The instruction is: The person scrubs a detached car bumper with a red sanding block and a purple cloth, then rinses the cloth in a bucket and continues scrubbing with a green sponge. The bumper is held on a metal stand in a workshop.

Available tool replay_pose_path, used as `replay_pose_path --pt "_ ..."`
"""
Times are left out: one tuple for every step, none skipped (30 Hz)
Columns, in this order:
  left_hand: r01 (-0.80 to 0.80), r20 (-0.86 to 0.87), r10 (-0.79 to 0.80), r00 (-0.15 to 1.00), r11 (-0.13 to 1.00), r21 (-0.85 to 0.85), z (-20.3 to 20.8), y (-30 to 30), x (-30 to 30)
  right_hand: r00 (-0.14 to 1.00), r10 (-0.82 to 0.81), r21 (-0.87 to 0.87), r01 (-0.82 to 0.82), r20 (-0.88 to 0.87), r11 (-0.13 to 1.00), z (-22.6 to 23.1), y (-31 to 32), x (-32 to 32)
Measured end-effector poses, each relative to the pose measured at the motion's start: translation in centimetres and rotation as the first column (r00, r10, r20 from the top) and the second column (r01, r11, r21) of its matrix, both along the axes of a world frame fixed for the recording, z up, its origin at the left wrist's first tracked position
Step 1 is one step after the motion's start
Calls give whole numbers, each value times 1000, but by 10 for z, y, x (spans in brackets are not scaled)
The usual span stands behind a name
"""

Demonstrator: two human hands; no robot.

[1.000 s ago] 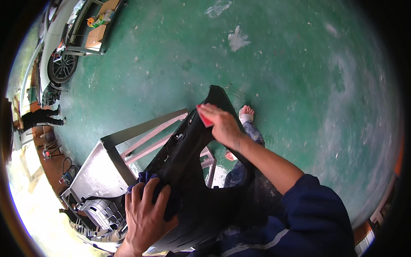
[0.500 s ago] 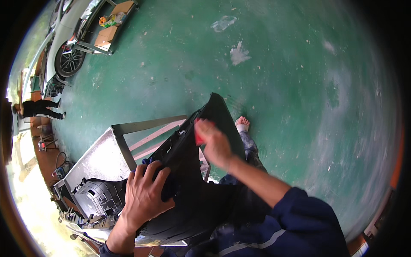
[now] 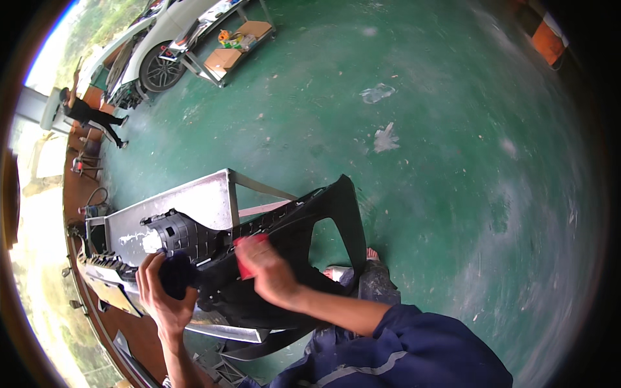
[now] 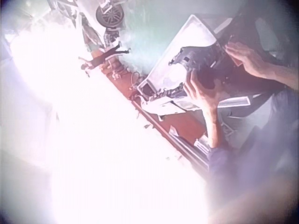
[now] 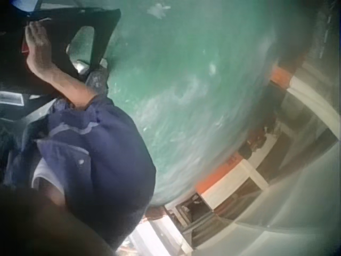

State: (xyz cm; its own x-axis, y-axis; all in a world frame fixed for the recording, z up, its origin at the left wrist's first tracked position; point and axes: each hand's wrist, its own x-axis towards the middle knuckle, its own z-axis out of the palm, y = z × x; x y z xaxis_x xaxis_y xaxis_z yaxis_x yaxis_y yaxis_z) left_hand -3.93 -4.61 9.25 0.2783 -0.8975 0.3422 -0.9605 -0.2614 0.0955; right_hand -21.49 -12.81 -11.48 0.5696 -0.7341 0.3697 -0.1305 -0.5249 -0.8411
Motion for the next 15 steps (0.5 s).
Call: replay_pose_path --pt "-86 29 86 996 996 -12 3 20 6 991 125 22 -127 53 992 28 22 13" --pt "-145 80 147 986 989 -29 2 39 18 962 251 32 -256 108 966 47 36 19" --pt "-203 95 209 973 977 -65 -4 58 37 923 320 82 -343 216 936 57 41 17" --pt "-267 122 279 952 957 -110 -11 79 57 860 387 112 -444 333 889 63 41 16" --pt "-341 127 357 926 931 -130 -16 98 75 836 403 86 -463 372 882 61 39 4" --pt "-412 130 431 893 899 -149 -20 113 96 867 364 71 -409 340 910 56 33 -9" --pt "-449 87 457 885 888 -101 -35 129 122 892 318 27 -344 321 939 58 16 -25" --pt "-473 47 475 879 880 -51 -41 140 141 922 252 57 -280 295 958 51 6 -41" --pt "-492 51 499 865 864 -105 -51 150 144 946 195 171 -244 259 954 45 0 -58" --pt "-502 44 514 856 849 -164 -60 151 136 959 150 250 -211 240 945 35 -6 -75" --pt "-464 53 478 877 871 -162 -60 142 127 965 104 317 -179 239 931 12 -9 -92" --pt "-432 65 445 893 889 -153 -61 136 114 983 96 362 -148 159 920 7 -12 -111" --pt "-376 65 389 919 913 -156 -72 118 96 994 63 408 -96 93 908 0 -16 -127" --pt "-323 69 336 939 934 -152 -74 100 70 996 36 422 -70 87 904 -8 -17 -137" --pt "-292 86 307 948 944 -150 -77 84 42 997 12 437 -46 81 898 -14 -18 -146"
